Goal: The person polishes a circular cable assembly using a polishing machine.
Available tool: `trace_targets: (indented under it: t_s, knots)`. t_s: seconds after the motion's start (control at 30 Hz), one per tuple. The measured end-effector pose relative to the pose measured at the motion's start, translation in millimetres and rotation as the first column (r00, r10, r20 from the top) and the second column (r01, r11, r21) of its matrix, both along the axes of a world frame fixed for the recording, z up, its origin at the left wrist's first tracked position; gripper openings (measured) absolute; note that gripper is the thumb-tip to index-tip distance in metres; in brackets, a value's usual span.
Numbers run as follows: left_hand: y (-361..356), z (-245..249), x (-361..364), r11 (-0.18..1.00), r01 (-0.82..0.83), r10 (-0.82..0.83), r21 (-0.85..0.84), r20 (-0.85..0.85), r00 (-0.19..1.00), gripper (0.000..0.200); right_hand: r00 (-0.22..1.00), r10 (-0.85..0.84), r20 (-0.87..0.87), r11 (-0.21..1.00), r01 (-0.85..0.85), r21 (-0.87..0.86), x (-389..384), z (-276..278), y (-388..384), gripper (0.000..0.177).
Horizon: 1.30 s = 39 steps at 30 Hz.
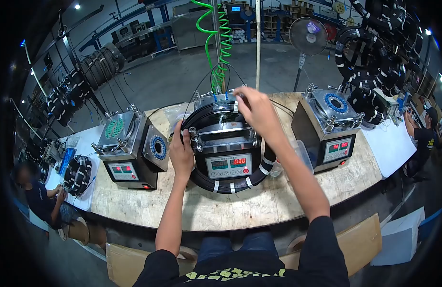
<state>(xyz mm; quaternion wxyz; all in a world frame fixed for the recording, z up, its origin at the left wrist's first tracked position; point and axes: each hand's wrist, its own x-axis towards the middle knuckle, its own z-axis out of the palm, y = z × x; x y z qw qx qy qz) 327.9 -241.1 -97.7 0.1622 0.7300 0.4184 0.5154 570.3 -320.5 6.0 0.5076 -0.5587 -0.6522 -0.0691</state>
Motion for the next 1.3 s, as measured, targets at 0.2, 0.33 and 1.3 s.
trace_targets:
  t_s: [0.2, 0.33, 1.3]
  knots:
    - [4, -3, -1, 1.0, 0.008, -0.007, 0.014, -0.012, 1.0, 0.046, 0.912, -0.093, 0.4, 0.884, 0.26, -0.389, 36, 21, 84, 0.019]
    - [3, -3, -2, 1.0, 0.004, -0.004, 0.001, -0.026, 1.0, 0.048, 0.896, -0.006, 0.445, 0.823, 0.257, -0.507, 40, 6, 106, 0.029]
    - [2, -5, -1, 0.999, -0.001, 0.002, 0.036, -0.02, 1.0, 0.05, 0.95, 0.236, -0.203, 0.963, -0.256, -0.079, 15, -10, 66, 0.022]
